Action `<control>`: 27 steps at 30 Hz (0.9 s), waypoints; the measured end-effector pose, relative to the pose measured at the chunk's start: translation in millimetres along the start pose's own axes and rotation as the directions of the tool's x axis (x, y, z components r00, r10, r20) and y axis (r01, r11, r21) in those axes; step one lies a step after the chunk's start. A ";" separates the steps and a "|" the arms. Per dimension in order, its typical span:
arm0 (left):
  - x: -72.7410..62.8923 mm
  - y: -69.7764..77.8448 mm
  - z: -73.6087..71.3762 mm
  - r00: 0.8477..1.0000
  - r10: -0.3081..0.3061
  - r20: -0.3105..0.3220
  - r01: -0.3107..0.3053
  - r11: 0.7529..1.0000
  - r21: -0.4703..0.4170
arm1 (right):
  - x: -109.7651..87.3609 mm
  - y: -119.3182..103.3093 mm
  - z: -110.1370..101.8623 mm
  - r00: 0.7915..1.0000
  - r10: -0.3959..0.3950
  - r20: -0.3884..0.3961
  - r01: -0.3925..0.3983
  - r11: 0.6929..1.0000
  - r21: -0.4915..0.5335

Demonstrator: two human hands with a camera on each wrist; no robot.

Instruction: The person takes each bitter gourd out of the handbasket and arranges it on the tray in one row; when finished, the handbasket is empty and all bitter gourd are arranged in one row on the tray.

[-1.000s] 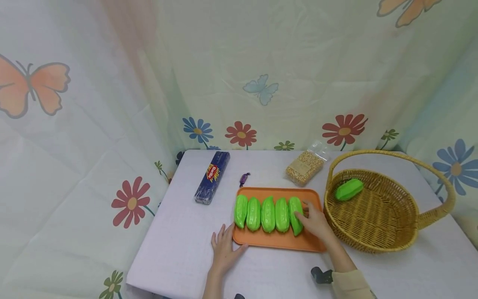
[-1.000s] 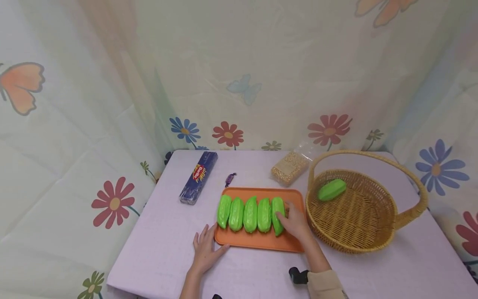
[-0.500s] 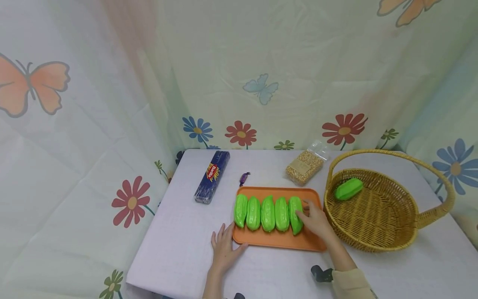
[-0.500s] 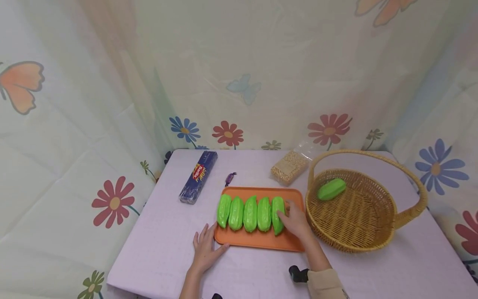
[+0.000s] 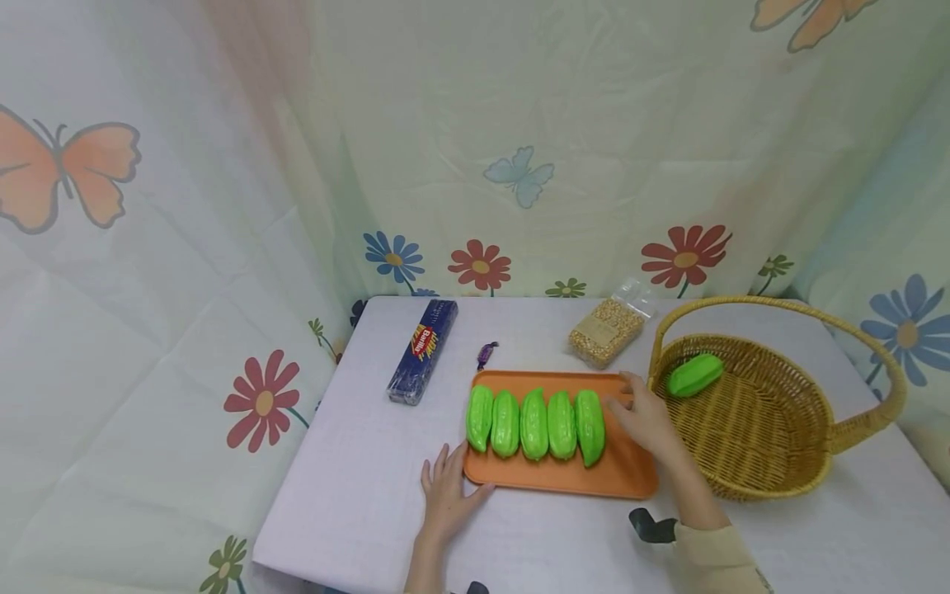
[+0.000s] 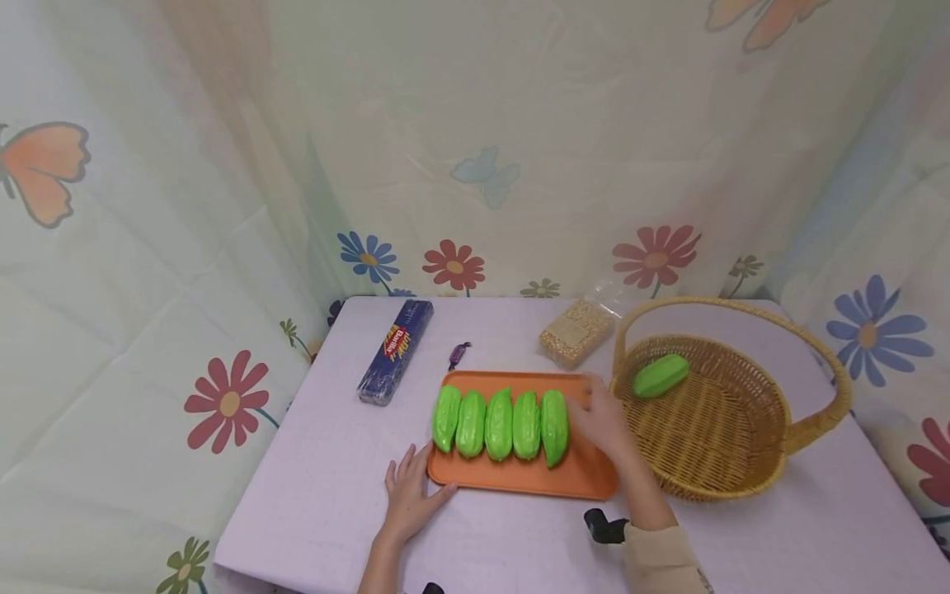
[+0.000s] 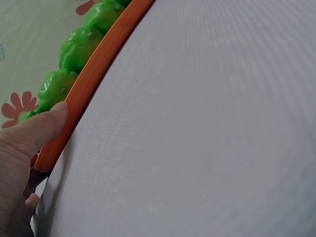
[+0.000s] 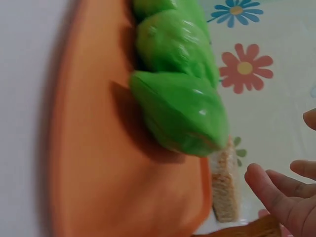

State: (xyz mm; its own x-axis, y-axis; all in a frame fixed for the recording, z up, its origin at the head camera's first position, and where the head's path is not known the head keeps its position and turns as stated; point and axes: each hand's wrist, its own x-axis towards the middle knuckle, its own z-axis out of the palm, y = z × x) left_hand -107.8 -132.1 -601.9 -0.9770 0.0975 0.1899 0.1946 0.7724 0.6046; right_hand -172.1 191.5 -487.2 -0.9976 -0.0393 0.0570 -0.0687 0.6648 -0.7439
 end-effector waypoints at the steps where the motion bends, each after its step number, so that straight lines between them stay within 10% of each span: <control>1: 0.2 0.1 0.2 1.000 0.008 -0.006 -0.008 1.000 0.000 | 0.8 -1.5 -4.9 1.000 0.005 -0.002 -0.005 1.000 0.001; 18: -1.7 -0.7 0.9 1.000 0.002 -0.006 -0.002 1.000 0.002 | 12.6 -2.3 -82.6 0.999 0.032 -0.034 -0.029 0.996 0.085; 27: 0.5 -1.7 1.1 1.000 -0.024 0.015 0.024 1.000 -0.008 | 31.1 34.3 -107.7 0.997 0.078 -0.028 -0.064 0.943 0.328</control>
State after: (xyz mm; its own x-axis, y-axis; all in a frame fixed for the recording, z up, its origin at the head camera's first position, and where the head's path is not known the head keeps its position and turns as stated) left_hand -108.7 -132.7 -603.6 -0.9825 0.0886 0.1641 0.1721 0.7695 0.6150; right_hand -204.5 293.4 -439.2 -0.9993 0.0333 0.0177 -0.0035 0.3846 -0.9231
